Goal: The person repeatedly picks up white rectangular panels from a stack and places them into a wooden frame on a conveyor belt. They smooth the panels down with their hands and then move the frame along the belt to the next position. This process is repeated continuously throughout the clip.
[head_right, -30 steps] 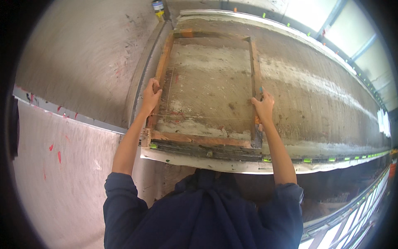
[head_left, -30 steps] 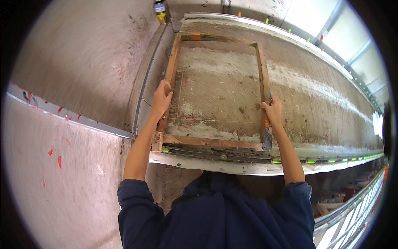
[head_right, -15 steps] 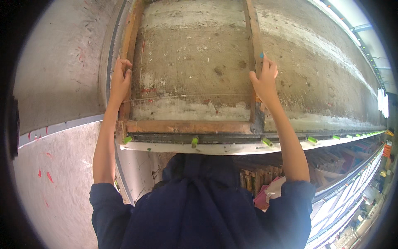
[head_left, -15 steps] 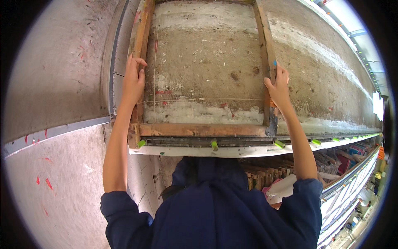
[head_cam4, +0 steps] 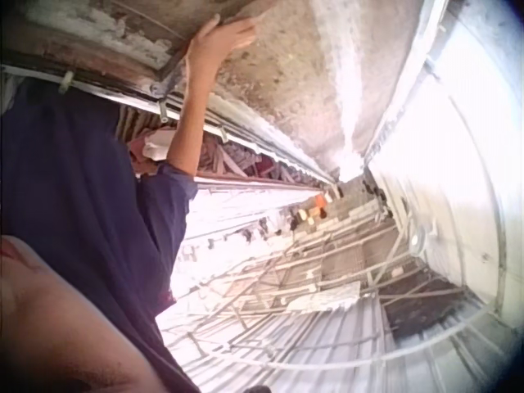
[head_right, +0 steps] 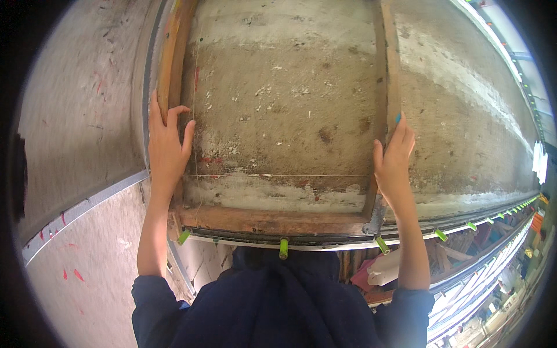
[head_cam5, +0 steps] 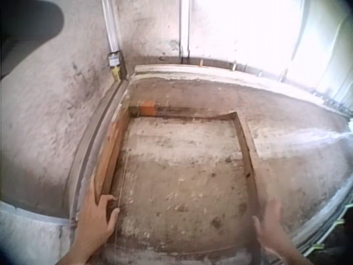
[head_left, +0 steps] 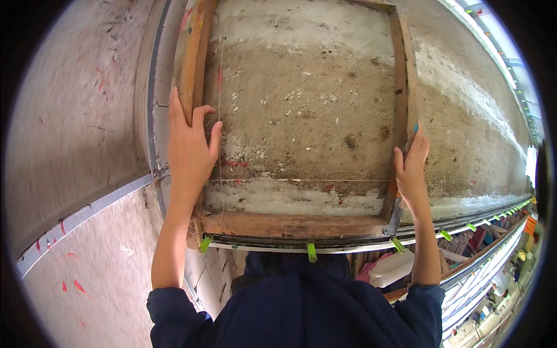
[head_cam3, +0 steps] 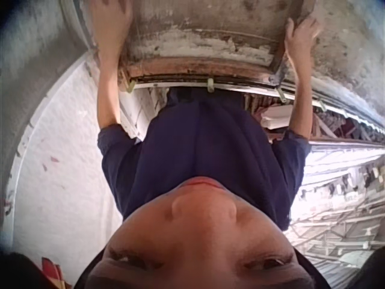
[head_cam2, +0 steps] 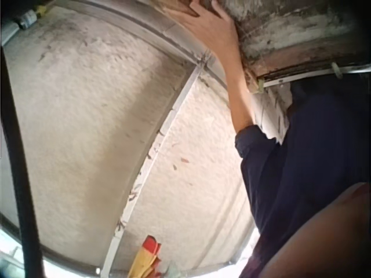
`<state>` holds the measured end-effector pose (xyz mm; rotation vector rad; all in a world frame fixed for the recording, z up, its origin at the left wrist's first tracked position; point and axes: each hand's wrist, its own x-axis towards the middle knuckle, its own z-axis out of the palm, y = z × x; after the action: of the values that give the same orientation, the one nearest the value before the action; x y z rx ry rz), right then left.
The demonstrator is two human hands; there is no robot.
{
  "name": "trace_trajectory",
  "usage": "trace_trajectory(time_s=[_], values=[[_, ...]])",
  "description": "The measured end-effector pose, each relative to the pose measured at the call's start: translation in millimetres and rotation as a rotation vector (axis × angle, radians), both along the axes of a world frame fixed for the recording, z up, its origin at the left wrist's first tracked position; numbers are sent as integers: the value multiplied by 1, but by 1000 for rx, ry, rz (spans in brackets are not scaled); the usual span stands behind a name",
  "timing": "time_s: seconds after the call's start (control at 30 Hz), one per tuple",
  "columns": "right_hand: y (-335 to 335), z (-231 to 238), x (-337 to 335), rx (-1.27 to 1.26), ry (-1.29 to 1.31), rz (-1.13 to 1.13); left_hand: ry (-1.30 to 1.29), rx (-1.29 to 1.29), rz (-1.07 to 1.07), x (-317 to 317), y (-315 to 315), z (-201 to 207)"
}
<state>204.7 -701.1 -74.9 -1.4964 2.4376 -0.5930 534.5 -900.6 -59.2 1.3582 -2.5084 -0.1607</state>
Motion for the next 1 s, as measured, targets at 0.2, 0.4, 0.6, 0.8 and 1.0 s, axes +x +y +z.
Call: trace_trajectory(time_s=[0.2,0.4,0.6,0.8,1.0], values=[[2,-17,-7,46,135,-9,36,-87,-152,3,0,0],[32,12,-28,53,-64,118,275,292,-230,-32,43,39],[172,63,-64,-188,-41,-55,543,472,-326,-88,163,87],[323,69,-162,-541,168,-490,762,462,-510,-231,283,90],[410,60,-249,-733,132,-803,631,449,-861,-384,358,88]])
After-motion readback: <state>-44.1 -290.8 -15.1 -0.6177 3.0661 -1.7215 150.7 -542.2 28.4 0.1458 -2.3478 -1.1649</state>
